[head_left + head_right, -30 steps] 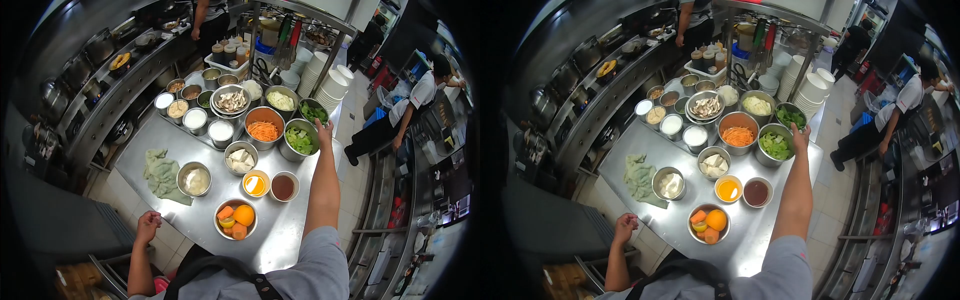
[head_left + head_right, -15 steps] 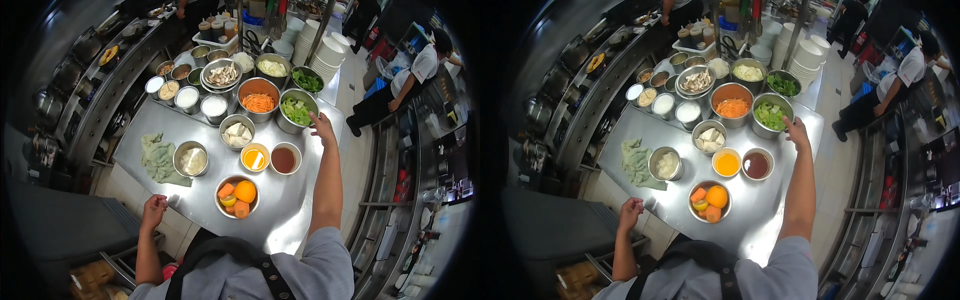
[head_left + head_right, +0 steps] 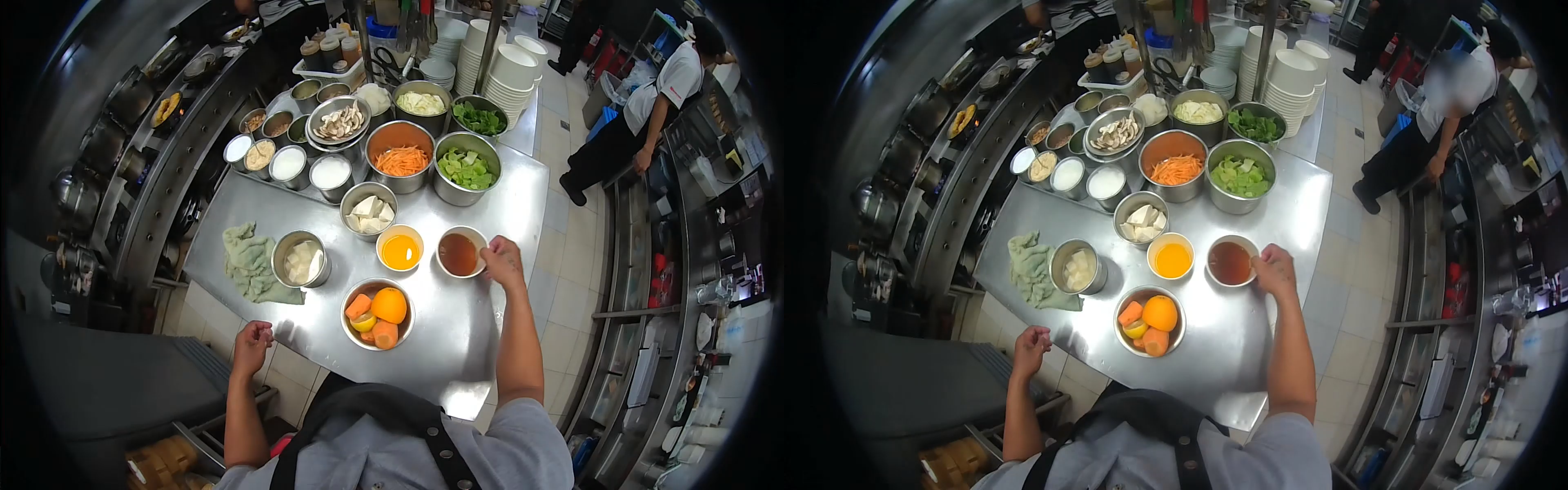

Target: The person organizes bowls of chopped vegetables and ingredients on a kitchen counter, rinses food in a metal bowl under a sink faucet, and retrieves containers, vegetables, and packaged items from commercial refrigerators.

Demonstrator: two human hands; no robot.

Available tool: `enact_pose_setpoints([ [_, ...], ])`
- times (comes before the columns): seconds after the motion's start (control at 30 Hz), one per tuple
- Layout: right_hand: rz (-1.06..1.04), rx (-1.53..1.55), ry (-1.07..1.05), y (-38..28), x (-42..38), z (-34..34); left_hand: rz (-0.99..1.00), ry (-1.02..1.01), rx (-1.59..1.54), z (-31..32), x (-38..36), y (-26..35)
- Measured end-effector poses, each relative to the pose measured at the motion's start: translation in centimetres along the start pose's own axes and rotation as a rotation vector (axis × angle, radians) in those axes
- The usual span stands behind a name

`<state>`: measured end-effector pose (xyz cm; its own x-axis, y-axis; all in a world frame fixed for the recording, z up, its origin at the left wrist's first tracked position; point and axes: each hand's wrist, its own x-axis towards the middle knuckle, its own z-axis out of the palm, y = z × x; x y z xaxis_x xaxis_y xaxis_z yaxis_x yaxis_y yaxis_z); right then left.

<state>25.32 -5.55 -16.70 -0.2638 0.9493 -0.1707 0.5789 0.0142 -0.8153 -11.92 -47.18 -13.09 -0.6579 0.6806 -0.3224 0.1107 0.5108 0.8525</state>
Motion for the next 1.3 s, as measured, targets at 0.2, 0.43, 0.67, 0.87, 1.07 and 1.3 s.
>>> enact_pose_setpoints([
  [0.2, 0.141, 0.108, 0.206, 1.8, 3.0, -4.5, 0.033, -0.007, -0.014, -0.3, -0.6, -0.4],
  [0.43, 0.186, 0.34, 0.312, 4.0, 11.3, -7.3, -0.015, 0.027, -0.075, -0.7, -2.7, -1.3],
  [0.67, 0.138, -0.009, 0.42, 3.9, 9.4, -5.2, -0.043, 0.054, -0.126, -1.0, -3.2, -1.9],
  [0.87, 0.224, 0.098, -0.234, -7.0, -4.0, 8.3, 0.04, -0.115, -0.147, -0.2, 1.6, -0.2],
  [1.07, 0.221, 0.314, 0.06, -5.1, -7.3, 10.7, 0.181, -0.366, -0.151, -0.3, 5.5, 1.5],
  [1.3, 0.234, 0.375, 0.629, -7.2, -17.7, 6.5, 0.26, -0.743, -0.079, -0.8, 7.2, 3.2],
])
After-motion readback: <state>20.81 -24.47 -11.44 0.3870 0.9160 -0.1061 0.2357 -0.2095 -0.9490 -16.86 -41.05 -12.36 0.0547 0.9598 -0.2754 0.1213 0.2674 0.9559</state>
